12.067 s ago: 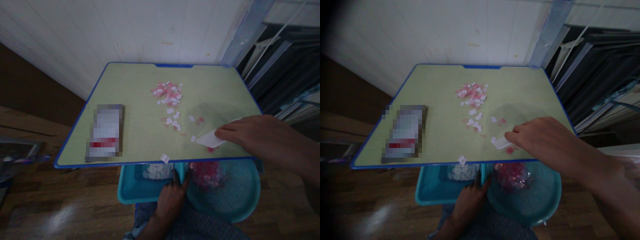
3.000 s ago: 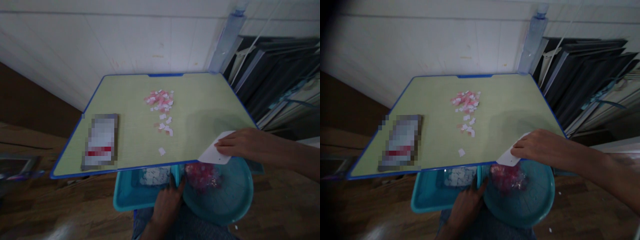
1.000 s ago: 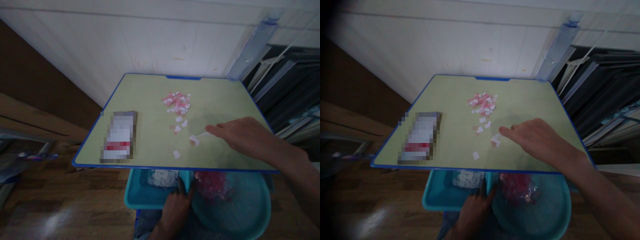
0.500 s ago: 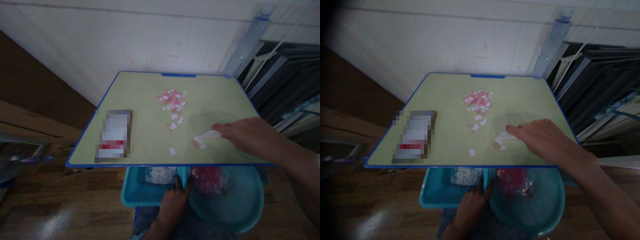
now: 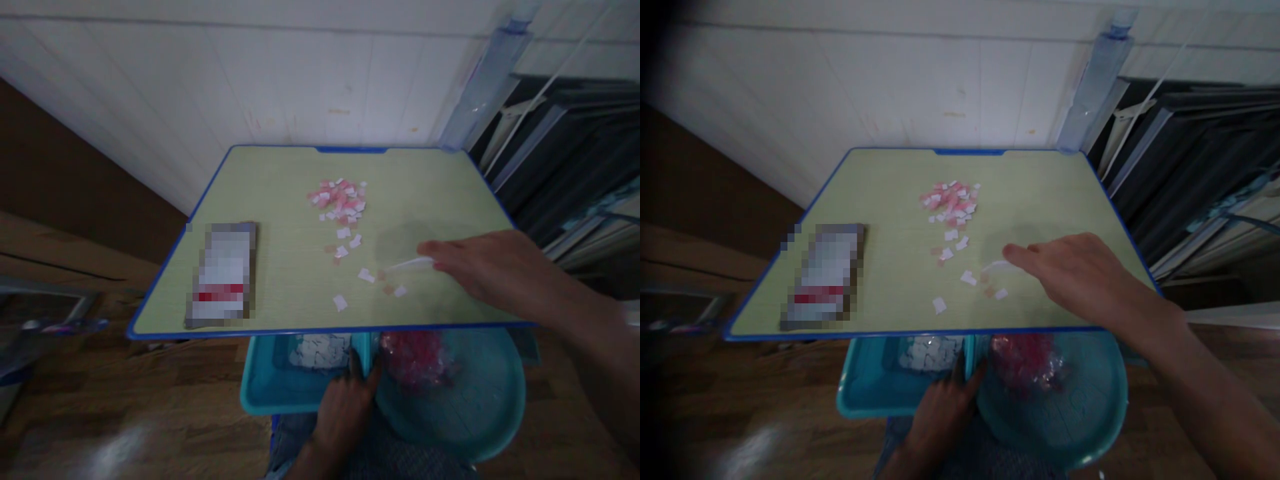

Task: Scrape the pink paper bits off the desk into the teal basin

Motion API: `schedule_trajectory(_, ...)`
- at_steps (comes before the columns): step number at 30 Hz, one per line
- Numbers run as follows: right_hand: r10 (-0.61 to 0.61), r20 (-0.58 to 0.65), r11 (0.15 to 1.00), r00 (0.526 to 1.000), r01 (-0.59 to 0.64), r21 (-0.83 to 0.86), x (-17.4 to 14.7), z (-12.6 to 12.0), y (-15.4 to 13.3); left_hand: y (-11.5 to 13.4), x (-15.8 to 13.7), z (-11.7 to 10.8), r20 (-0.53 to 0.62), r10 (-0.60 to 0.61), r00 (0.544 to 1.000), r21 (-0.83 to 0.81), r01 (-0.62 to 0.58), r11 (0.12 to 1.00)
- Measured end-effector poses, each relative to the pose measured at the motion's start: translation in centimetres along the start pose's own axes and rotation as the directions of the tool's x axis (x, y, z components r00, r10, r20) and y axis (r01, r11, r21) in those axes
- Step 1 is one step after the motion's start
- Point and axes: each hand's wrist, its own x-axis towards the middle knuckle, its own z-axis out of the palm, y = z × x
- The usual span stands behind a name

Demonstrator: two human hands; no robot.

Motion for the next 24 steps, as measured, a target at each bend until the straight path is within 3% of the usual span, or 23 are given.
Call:
schedule_trajectory(8, -0.05, 0.105, 0.997, 0.993, 0.044, 0.058, -3.2, 0.4, 0.0, -0.1, 0.1, 0.4, -0.01, 0.005, 1.0, 0.018, -0.004, 1.0)
schedule_trajectory(13, -0.129, 0.103, 0.992, 0.986, 0.129, 0.004, -1.2, 0.2, -3.1, -0.1, 0.2, 0.3, -0.021, 0.009, 1.0, 0.023, -0.009, 1.0)
schedule_trajectory(17, -0.204, 0.028, 0.978, 0.979, 0.205, -0.029, 1.8, -0.1, -5.5, -0.1, 0.2, 0.2, -0.021, 0.006, 1.0, 0.016, -0.005, 1.0)
schedule_trajectory(24, -0.145, -0.027, 0.976, 0.989, 0.138, -0.17, 3.2, -0.7, -2.3, -0.1, 0.0, 0.6, -0.064, 0.003, 0.998, 0.004, -0.003, 1.0)
